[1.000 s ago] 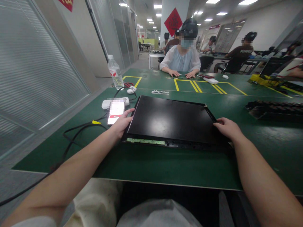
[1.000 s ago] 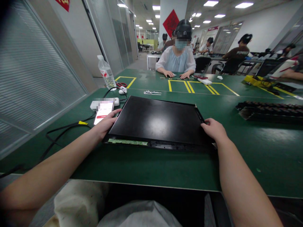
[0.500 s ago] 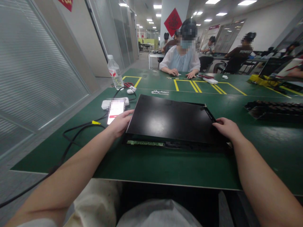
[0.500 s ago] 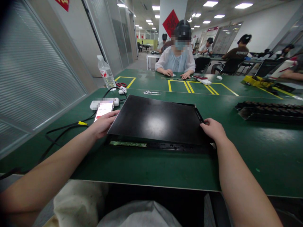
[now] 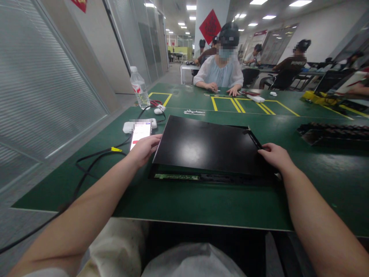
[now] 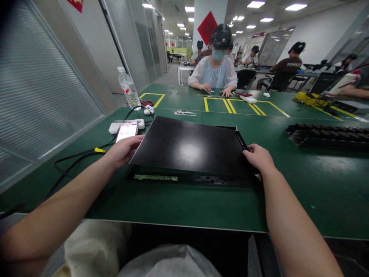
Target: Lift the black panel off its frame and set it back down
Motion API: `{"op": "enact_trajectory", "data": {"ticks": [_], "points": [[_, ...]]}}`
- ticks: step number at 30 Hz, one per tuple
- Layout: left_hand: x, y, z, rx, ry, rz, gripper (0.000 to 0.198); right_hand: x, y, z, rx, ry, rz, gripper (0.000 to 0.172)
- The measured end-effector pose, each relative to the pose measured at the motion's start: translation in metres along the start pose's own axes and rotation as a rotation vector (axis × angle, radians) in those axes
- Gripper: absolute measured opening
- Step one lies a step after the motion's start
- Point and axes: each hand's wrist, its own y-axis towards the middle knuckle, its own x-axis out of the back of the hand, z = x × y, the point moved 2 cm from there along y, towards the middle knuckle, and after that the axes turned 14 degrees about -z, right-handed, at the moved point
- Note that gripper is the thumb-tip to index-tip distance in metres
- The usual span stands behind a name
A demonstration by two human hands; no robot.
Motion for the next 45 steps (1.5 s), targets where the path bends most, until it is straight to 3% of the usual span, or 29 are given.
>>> {"op": "enact_trajectory", "data": {"ticks": [3,11,18,30,38,45], "points": [[0.003,0.003,0.003,-0.033,0.002,-0.038,0.019,0.000,0.001,0.000,-0.004,0.001,0.002,0.035],[0.009,0.006,0.012,-0.078,0.079,0.091,0.042,0.004,-0.002,0.003,-0.008,-0.002,0.009,0.036],[0.009,0.006,0.011,-0.107,0.091,0.061,0.038,0.002,-0.003,0.004,0.017,0.055,-0.017,0.028],[0.010,0.007,0.010,-0.102,0.150,-0.031,0.030,0.005,-0.008,0.012,0.010,0.126,0.025,0.033],[0.007,0.000,0.006,-0.136,0.161,-0.029,0.032,0.003,-0.006,0.010,0.020,0.127,0.017,0.031],[0.004,-0.005,0.003,-0.154,0.059,-0.038,0.048,0.002,-0.006,0.009,-0.005,0.152,0.010,0.031]]}}
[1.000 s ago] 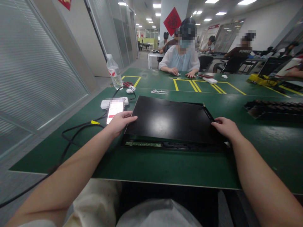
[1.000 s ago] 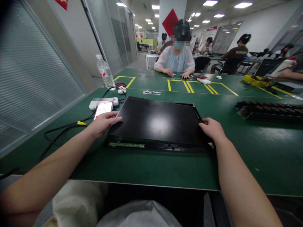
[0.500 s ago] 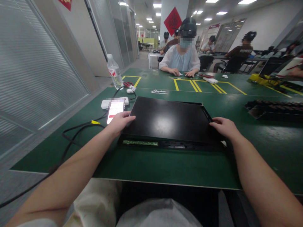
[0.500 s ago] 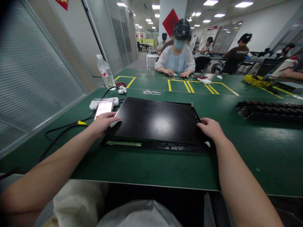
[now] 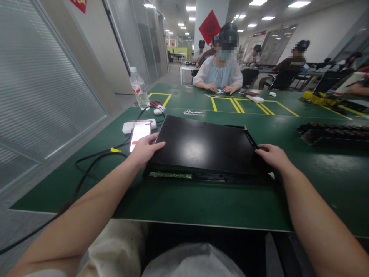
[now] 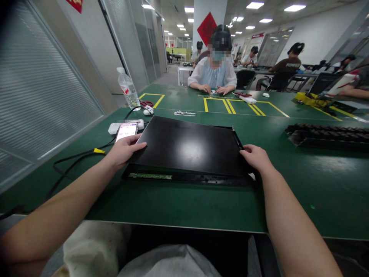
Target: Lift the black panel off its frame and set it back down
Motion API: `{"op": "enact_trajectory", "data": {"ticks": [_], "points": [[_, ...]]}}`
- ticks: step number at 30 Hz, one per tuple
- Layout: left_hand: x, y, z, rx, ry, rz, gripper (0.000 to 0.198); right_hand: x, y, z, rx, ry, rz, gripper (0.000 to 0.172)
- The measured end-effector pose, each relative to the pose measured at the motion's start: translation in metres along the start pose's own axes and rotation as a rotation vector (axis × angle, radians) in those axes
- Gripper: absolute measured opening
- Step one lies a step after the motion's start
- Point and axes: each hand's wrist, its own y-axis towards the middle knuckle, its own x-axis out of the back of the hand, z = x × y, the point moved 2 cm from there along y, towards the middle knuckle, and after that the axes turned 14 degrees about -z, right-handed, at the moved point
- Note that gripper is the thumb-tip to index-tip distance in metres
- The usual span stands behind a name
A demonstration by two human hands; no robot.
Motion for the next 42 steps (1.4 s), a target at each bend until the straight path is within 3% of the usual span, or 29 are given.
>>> {"op": "enact_trajectory", "data": {"ticks": [7,12,20,23,25,27,31,35,38,42], "points": [[0.000,-0.004,-0.005,-0.034,-0.074,0.019,0.051,-0.003,0.002,-0.003,-0.001,0.072,-0.041,0.053],[-0.001,-0.010,-0.012,-0.136,-0.108,0.034,0.061,-0.004,0.002,-0.003,-0.105,0.231,-0.072,0.037],[0.002,-0.006,-0.012,-0.236,-0.186,0.041,0.060,0.007,-0.005,0.009,-0.250,0.723,-0.154,0.024],[0.005,-0.004,-0.014,-0.211,-0.223,0.014,0.052,0.020,-0.013,0.024,-0.284,0.911,-0.073,0.027],[0.006,-0.003,-0.016,-0.171,-0.219,-0.002,0.046,0.033,-0.019,0.033,-0.267,1.008,-0.030,0.039],[0.006,-0.002,-0.016,-0.137,-0.213,-0.002,0.043,0.043,-0.024,0.039,-0.263,1.021,0.020,0.049],[0.005,-0.001,-0.014,-0.096,-0.244,0.046,0.048,0.048,-0.032,0.040,-0.390,0.961,0.138,0.062],[0.004,0.003,-0.010,-0.075,-0.248,0.066,0.042,0.040,-0.032,0.041,-0.444,0.995,0.229,0.053],[0.001,0.006,-0.008,-0.022,-0.258,0.061,0.034,0.040,-0.028,0.040,-0.544,1.209,0.155,0.042],[-0.001,0.011,-0.004,-0.039,-0.257,0.052,0.034,0.049,-0.022,0.033,-0.783,1.467,-0.050,0.039]]}}
